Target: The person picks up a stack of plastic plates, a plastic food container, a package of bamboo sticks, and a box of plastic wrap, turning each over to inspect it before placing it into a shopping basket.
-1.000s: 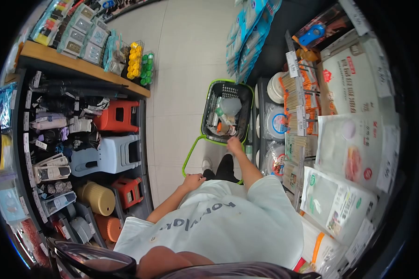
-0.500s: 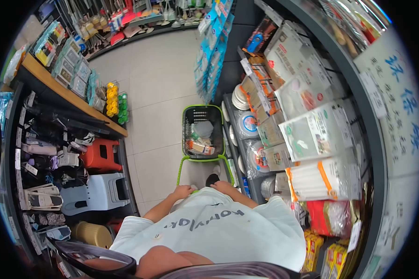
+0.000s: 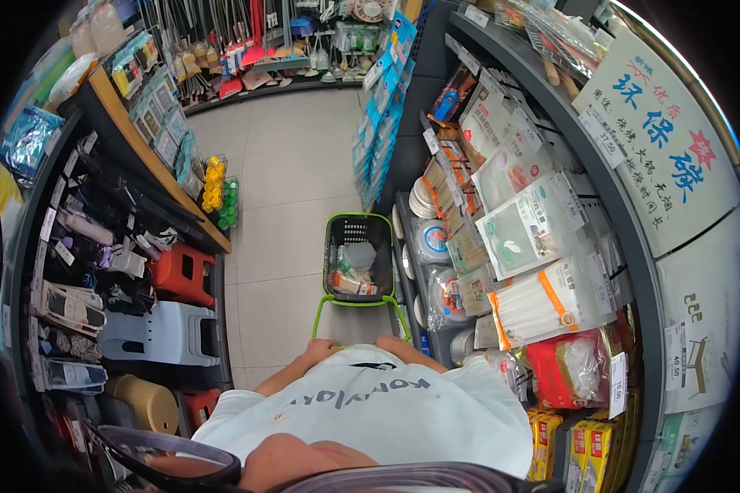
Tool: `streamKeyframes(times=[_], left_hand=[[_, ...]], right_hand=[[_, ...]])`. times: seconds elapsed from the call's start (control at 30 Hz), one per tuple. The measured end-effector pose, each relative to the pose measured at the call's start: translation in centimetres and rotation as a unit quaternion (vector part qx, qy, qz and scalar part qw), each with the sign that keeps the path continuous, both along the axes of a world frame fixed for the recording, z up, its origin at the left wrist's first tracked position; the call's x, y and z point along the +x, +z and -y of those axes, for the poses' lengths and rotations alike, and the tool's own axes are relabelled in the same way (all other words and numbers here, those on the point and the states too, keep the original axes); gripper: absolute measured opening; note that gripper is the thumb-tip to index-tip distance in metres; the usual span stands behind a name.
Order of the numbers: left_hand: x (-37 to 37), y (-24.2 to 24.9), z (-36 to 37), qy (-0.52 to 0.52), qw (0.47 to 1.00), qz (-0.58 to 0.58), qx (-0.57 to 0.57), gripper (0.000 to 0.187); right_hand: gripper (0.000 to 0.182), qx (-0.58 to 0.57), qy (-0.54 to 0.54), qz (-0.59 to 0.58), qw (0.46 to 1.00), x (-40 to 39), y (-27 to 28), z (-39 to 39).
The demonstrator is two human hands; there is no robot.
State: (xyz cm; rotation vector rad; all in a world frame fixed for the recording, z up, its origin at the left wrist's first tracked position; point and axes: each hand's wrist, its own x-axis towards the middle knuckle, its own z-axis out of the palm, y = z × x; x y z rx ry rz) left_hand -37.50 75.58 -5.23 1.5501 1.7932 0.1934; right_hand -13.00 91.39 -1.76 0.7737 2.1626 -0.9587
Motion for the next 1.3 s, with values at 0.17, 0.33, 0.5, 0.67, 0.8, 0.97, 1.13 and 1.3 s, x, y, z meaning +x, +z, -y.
streamKeyframes(times=[0.17,0.33,0.5,0.67,0.8,0.97,1.13,1.3], left_hand=[[3.4,0.3,0.3,0.015,0.999,0.0,-0.034,0.056],[6.9,-0.6,1.9,0.011,0.999,-0.028,-0.034,0.053],[9.7,-1.5,5.0,0.026,0.999,-0.035,-0.024,0.052],[13.0,-1.7,8.5,0.052,0.996,-0.048,-0.05,0.052],[15.2,-2.4,13.3,0.054,0.993,-0.051,-0.09,0.046],[17.2,0.2,15.9,0.063,0.99,-0.038,-0.122,0.042],[18.0,0.5,16.3,0.066,0.99,-0.01,-0.12,0.043],[16.9,0.7,16.4,0.049,0.985,0.011,-0.162,0.043]], right_hand=[[0.04,0.047,-0.027,0.024,0.998,2.5,4.3,1.2],[0.039,0.042,-0.006,0.0,0.999,7.1,1.2,2.4],[0.044,0.008,0.006,-0.021,1.0,9.9,1.7,4.7],[0.069,0.0,-0.062,-0.035,0.997,12.5,1.0,7.9],[0.067,-0.036,-0.042,-0.027,0.998,12.9,-0.2,10.9],[0.064,-0.072,-0.055,0.005,0.996,14.8,0.7,14.5],[0.06,-0.077,-0.036,0.002,0.996,16.6,1.1,15.2],[0.055,0.005,-0.084,0.019,0.996,17.3,0.1,17.5]])
